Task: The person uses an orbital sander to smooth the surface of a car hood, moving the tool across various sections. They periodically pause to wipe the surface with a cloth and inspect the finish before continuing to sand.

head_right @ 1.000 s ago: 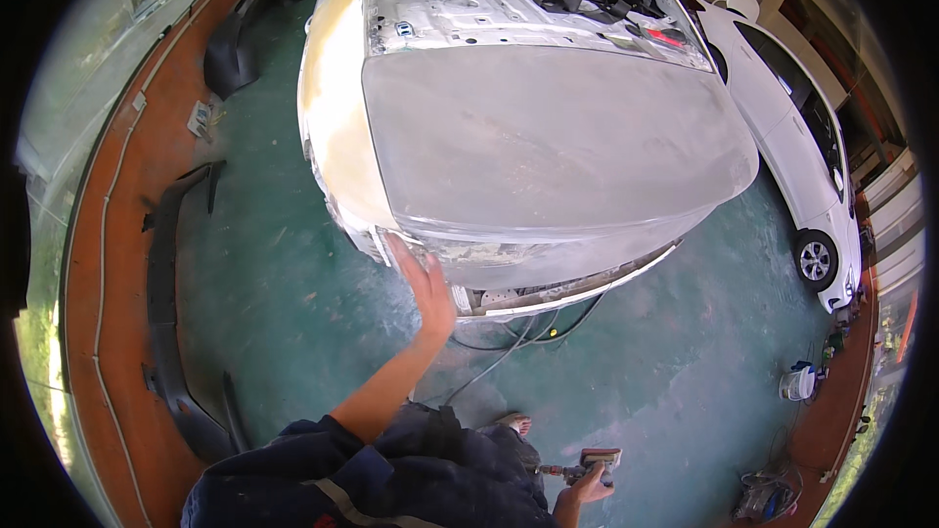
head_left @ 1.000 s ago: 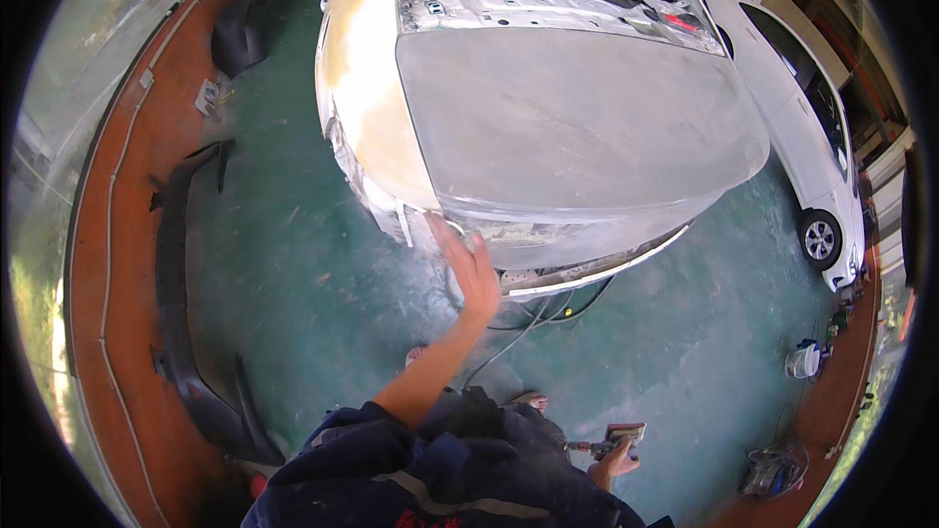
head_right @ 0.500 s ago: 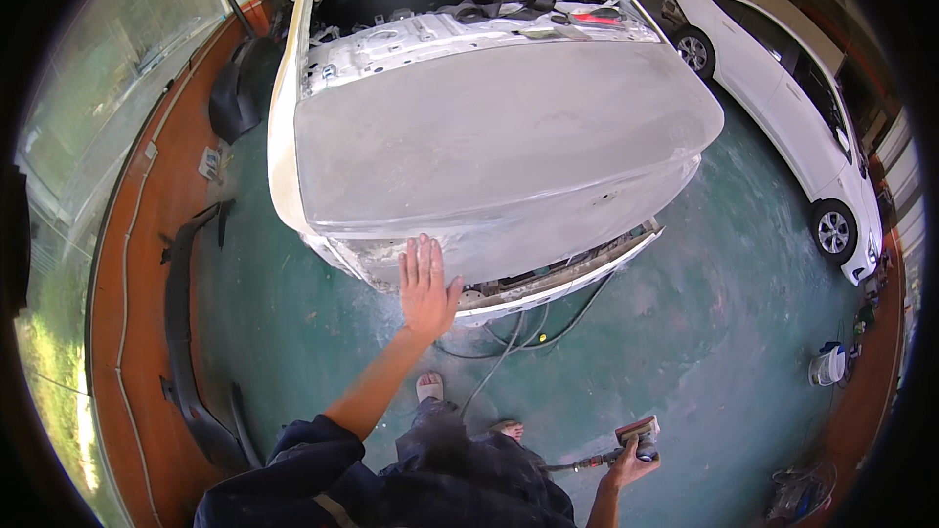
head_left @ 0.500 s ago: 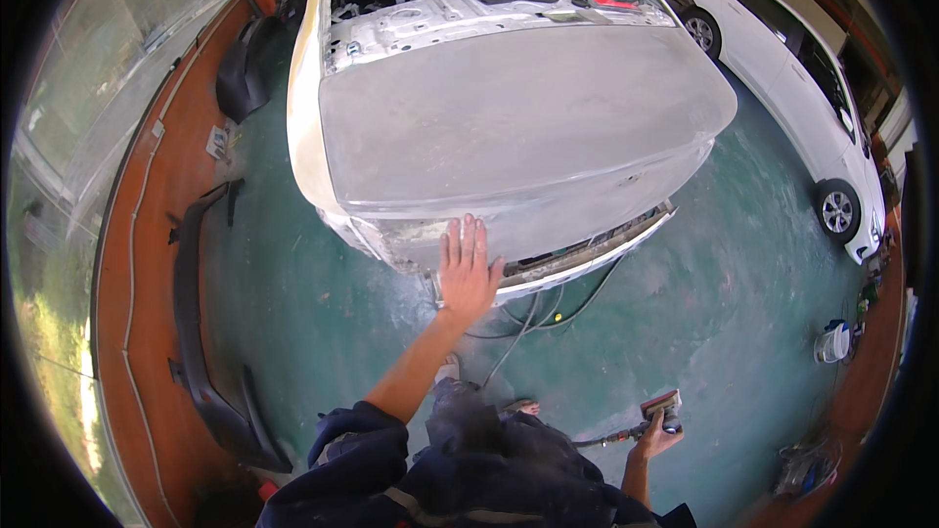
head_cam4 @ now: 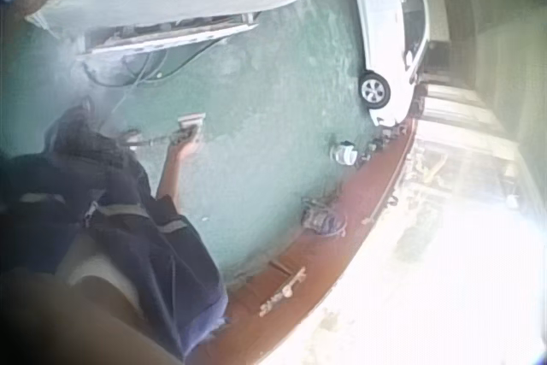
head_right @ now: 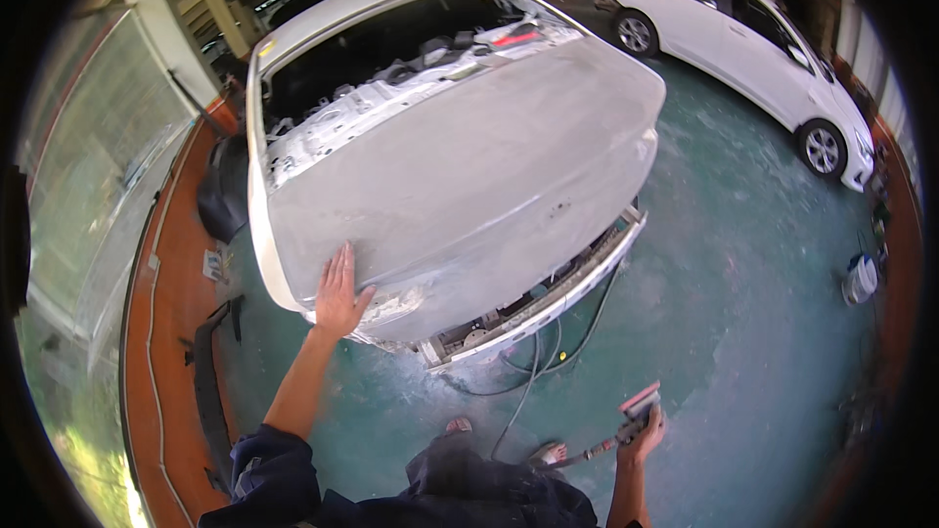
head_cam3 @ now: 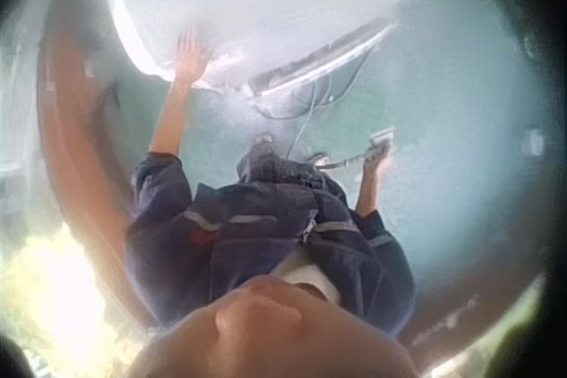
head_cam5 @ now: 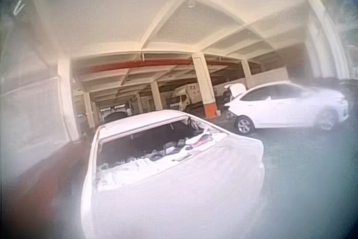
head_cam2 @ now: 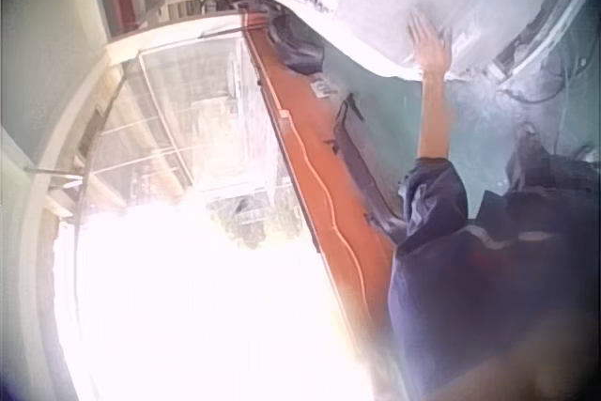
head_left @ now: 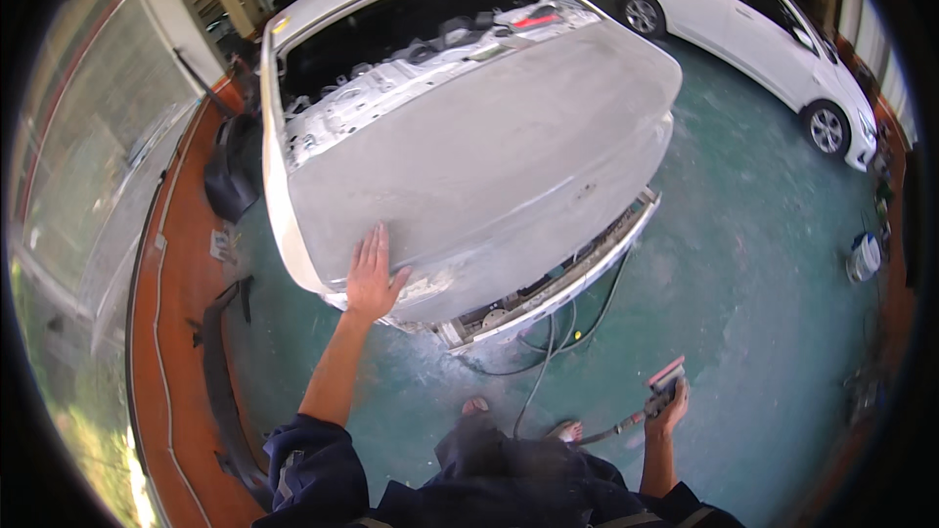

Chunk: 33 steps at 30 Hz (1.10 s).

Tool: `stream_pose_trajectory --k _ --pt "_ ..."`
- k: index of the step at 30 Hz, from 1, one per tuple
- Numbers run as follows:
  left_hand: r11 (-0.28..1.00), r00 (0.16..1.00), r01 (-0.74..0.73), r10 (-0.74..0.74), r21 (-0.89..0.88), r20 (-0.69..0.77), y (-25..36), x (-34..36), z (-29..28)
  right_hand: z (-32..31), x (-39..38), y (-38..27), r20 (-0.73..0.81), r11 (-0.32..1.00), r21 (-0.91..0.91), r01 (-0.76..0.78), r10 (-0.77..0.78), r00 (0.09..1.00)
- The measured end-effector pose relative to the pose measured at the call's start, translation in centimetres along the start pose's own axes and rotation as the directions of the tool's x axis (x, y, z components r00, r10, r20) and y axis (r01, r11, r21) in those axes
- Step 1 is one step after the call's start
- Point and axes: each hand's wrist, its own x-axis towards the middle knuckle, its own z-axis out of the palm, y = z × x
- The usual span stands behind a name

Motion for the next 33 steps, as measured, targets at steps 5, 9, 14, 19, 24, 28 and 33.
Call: stream_pose_trajectory --k 5,9,14,19,24,28,33 --pt "0.952 0.910 -0.286 0.306 -0.109 0.280 -2.2 6.7 -2.8 15.0 -5.8 0.4 0.327 0.830 0.452 -0.327 0.187 0.926" --pt "0.800 0.748 -0.565 0.600 -0.201 0.284 1.0 12.3 -1.8 23.1 -11.5 3.5 0.342 0.755 0.596 -0.272 0.067 0.937" --pt "0.637 0.603 -0.672 0.767 -0.378 0.220 2.8 14.5 2.4 28.1 -20.2 14.5 0.100 0.865 0.491 -0.106 0.064 0.993" --pt "0.687 0.670 -0.610 0.713 -0.395 0.206 0.0 13.9 1.3 36.6 -29.3 23.8 0.036 0.952 0.269 -0.145 0.141 0.989" --pt "0.677 0.718 -0.476 0.668 -0.561 0.196 1.7 12.6 3.0 41.5 -31.3 24.9 0.028 0.982 0.181 0.047 -0.053 0.998" --pt "0.638 0.719 -0.440 0.672 -0.632 0.177 3.0 12.8 3.4 44.6 -31.7 24.4 0.004 0.969 0.144 0.199 -0.202 0.979" --pt "0.630 0.711 -0.472 0.686 -0.616 0.156 3.0 12.8 3.2 45.8 -31.9 23.8 0.057 0.982 0.170 0.083 -0.094 0.994"
